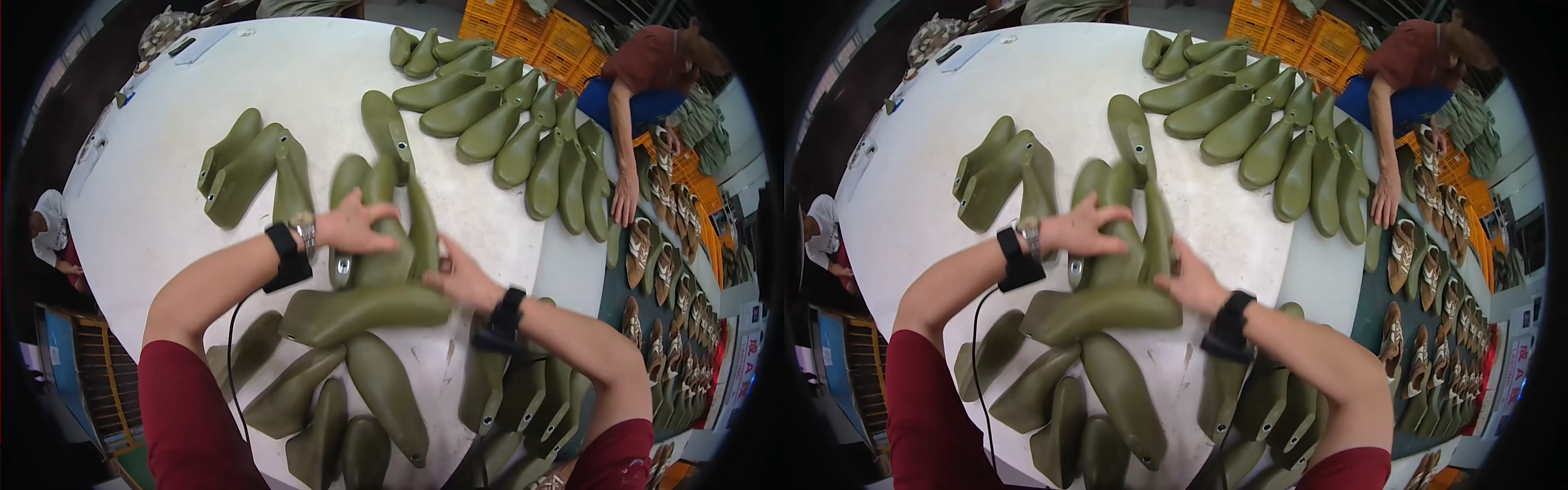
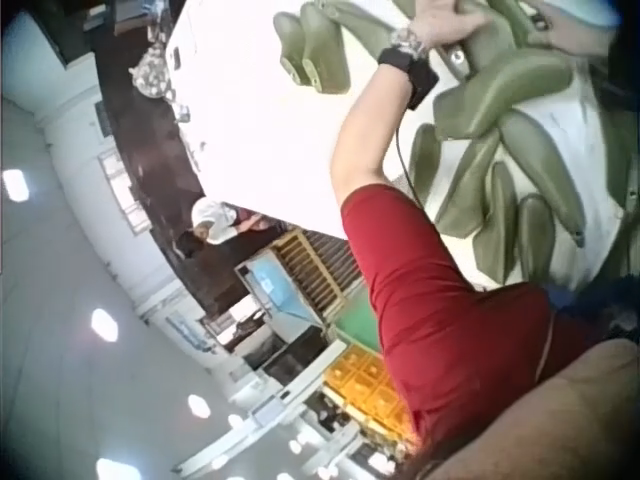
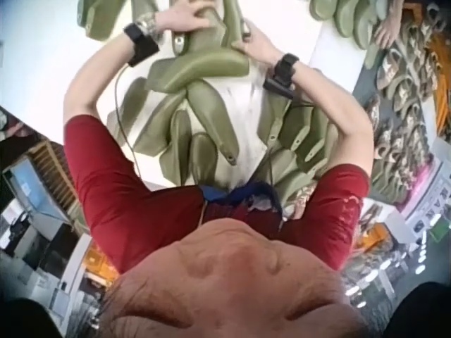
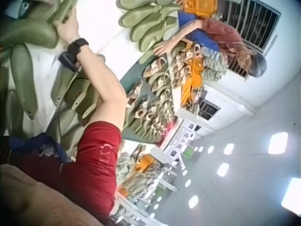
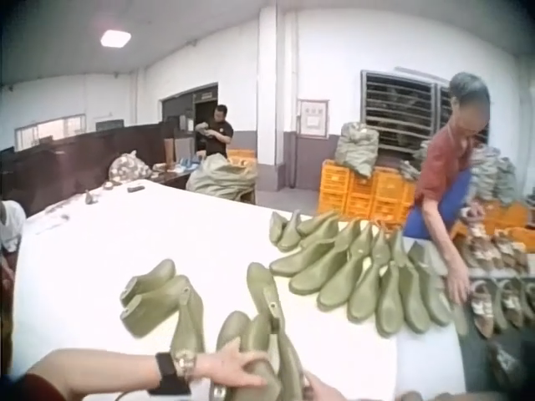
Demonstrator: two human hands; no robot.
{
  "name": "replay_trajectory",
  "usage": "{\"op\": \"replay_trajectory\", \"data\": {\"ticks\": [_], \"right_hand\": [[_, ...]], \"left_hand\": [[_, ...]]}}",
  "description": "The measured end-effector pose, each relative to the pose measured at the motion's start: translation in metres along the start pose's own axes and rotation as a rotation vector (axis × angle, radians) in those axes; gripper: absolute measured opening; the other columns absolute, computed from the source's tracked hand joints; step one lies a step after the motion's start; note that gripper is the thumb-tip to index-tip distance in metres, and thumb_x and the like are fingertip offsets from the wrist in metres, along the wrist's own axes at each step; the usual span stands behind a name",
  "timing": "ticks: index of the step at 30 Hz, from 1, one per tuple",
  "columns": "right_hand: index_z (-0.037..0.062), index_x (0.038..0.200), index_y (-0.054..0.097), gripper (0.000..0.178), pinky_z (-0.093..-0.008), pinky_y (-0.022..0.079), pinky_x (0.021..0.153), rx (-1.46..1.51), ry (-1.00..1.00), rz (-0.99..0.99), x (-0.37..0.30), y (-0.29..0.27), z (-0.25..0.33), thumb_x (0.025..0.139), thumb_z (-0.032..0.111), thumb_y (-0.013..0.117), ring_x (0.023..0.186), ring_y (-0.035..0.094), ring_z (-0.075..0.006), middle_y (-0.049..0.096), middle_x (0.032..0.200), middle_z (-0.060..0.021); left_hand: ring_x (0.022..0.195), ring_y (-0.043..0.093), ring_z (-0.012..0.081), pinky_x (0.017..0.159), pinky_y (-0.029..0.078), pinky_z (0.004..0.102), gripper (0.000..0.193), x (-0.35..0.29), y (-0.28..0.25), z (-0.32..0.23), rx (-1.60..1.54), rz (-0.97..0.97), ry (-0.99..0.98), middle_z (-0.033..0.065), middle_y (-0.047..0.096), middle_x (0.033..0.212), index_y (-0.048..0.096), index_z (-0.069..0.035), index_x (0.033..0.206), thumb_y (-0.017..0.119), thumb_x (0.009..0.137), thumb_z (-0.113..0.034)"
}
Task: Organizing, matching, and preparing plastic green shoe lasts with corresponding shoe uppers at a factory assembly table.
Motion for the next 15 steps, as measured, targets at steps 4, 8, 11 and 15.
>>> {"op": "replay_trajectory", "data": {"ticks": [4, 8, 11, 15], "right_hand": [[0.0029, 0.138, 0.024, 0.071, -0.0291, 0.051, 0.072, -0.167, 0.271, 0.104, -0.089, 0.007, 0.021, 0.083, 0.026, 0.063, 0.082, 0.062, -0.0189, 0.061, 0.099, -0.0146], [0.0029, 0.132, 0.04, 0.057, -0.0242, 0.049, 0.063, -0.275, 0.62, 0.319, -0.139, -0.031, 0.037, 0.087, 0.031, 0.06, 0.07, 0.059, -0.0115, 0.062, 0.084, -0.0064], [0.0017, 0.125, 0.049, 0.048, -0.0239, 0.047, 0.061, -0.526, 0.307, 0.216, -0.151, -0.054, 0.043, 0.086, 0.027, 0.061, 0.066, 0.058, -0.0103, 0.06, 0.075, -0.0042], [0.0036, 0.117, 0.056, 0.041, -0.0329, 0.05, 0.067, -0.484, 0.24, 0.131, -0.179, -0.057, 0.065, 0.083, 0.026, 0.061, 0.071, 0.063, -0.0237, 0.064, 0.079, -0.0151]], "left_hand": [[0.12, 0.03, 0.0524, 0.103, 0.032, 0.0429, 0.065, -0.047, 0.049, -0.064, -0.002, 0.162, 0.244, 0.039, 0.029, 0.124, 0.044, -0.03, 0.129, 0.064, 0.072, -0.056], [0.111, 0.05, 0.038, 0.096, 0.04, 0.0378, 0.062, -0.028, 0.046, -0.085, -0.378, 0.327, 0.519, 0.0287, 0.045, 0.125, 0.045, -0.013, 0.129, 0.063, 0.08, -0.045], [0.088, 0.063, 0.0334, 0.078, 0.049, 0.0394, 0.058, 0.045, -0.025, -0.028, -0.123, -0.507, 0.257, 0.024, 0.063, 0.098, 0.043, -0.006, 0.125, 0.063, 0.08, -0.036], [0.098, 0.059, 0.0371, 0.084, 0.046, 0.0429, 0.073, 0.094, -0.06, -0.009, -0.021, -0.531, -0.27, 0.0238, 0.061, 0.105, 0.024, -0.01, 0.139, 0.053, 0.082, -0.045]]}}
Point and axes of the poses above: each hand's wrist, its own x-axis towards the middle knuckle, its own y-axis out of the palm, z = x × y, the point moved 5 cm from there along x, towards the middle knuckle
